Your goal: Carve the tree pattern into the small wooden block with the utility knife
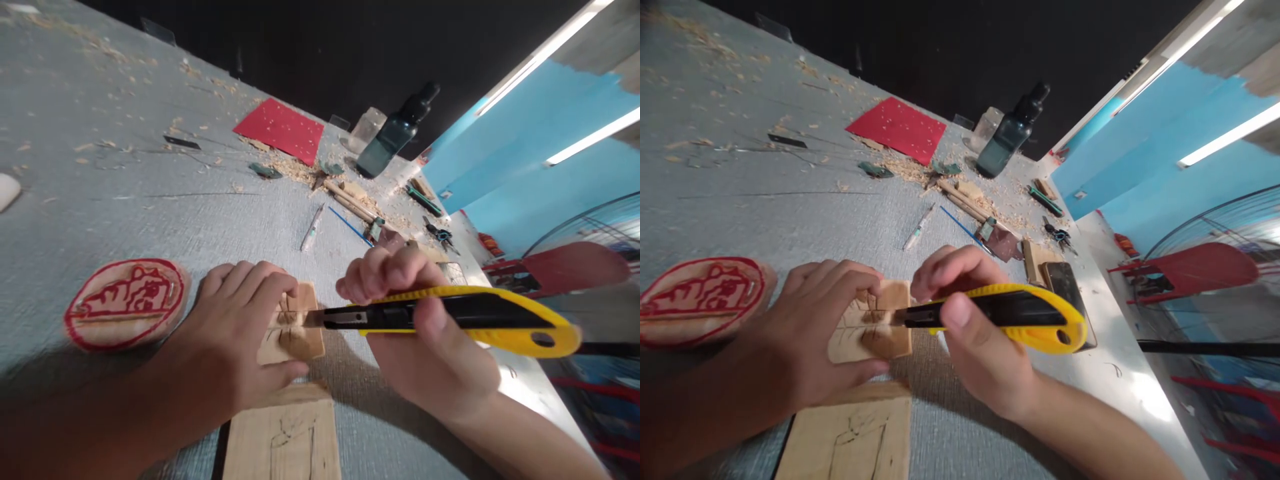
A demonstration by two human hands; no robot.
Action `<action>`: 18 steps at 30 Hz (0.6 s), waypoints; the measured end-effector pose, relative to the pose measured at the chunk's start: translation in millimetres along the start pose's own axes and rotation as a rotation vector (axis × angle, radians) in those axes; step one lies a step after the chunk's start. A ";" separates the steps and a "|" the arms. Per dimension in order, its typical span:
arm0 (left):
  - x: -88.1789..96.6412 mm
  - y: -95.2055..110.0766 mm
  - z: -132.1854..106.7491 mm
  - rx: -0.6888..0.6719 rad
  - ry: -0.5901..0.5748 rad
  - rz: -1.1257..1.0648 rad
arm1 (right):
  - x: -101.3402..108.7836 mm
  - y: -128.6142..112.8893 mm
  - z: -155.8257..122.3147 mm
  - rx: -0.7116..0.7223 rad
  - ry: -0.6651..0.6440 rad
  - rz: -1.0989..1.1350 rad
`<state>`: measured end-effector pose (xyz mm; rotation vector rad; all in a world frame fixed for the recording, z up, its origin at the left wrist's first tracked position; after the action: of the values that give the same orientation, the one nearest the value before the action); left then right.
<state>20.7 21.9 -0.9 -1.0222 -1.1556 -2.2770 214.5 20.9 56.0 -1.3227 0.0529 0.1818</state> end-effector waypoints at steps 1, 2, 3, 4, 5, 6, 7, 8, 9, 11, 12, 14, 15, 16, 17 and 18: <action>0.1 0.9 -0.1 0.013 0.008 0.007 | -1.7 -2.8 0.2 -0.016 0.041 0.044; 0.1 1.6 -0.2 0.022 0.016 0.008 | -3.1 -5.3 0.6 -0.037 0.082 0.075; 0.0 2.2 -0.5 0.026 0.021 0.002 | -4.1 -7.6 1.4 -0.056 0.119 0.090; -0.3 2.5 -1.0 0.026 0.022 -0.008 | -5.1 -9.8 2.7 -0.069 0.147 0.102; -0.7 2.4 -1.5 0.028 0.023 -0.018 | -6.5 -12.3 4.8 -0.077 0.155 0.115; -1.0 2.1 -2.0 0.031 0.025 -0.028 | -8.5 -15.2 7.7 -0.076 0.152 0.137; -1.2 1.7 -2.5 0.032 0.029 -0.036 | -11.4 -18.5 11.4 -0.067 0.147 0.162; -1.4 1.1 -2.9 0.033 0.035 -0.042 | -15.2 -21.9 15.5 -0.069 0.143 0.181; -1.5 0.4 -3.2 0.034 0.041 -0.047 | -19.7 -25.2 19.8 -0.076 0.144 0.195; -2.0 -0.8 -3.2 0.029 0.046 -0.053 | -29.7 -29.5 27.2 -0.156 0.161 0.169; -2.4 -1.5 -3.0 0.027 0.040 -0.053 | -34.7 -30.6 29.7 -0.197 0.144 0.150; -3.3 -2.4 -2.1 0.022 0.020 -0.054 | -41.1 -30.3 32.0 -0.247 0.131 0.122; -3.6 -2.6 -1.5 0.024 0.009 -0.052 | -42.5 -29.2 31.9 -0.263 0.121 0.116; -3.8 -2.8 -0.9 0.031 0.002 -0.050 | -42.9 -27.7 31.3 -0.279 0.112 0.112; -3.8 -2.8 -0.2 0.040 0.000 -0.046 | -42.9 -26.3 30.4 -0.293 0.095 0.110; -3.6 -2.6 0.5 0.049 0.002 -0.042 | -42.4 -25.1 29.5 -0.304 0.081 0.108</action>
<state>21.6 23.8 -4.9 -0.9864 -1.2373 -2.2692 174.9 39.2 93.4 -1.6317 0.1712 0.2347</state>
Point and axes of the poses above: each hand's wrist, its own z-axis towards the middle knuckle, its own x-axis out of the back of the hand, y = z × x, the point moved 2 cm from there along z, towards the middle knuckle, and after that the axes turned 4 degrees about y, right-handed, at the moved point
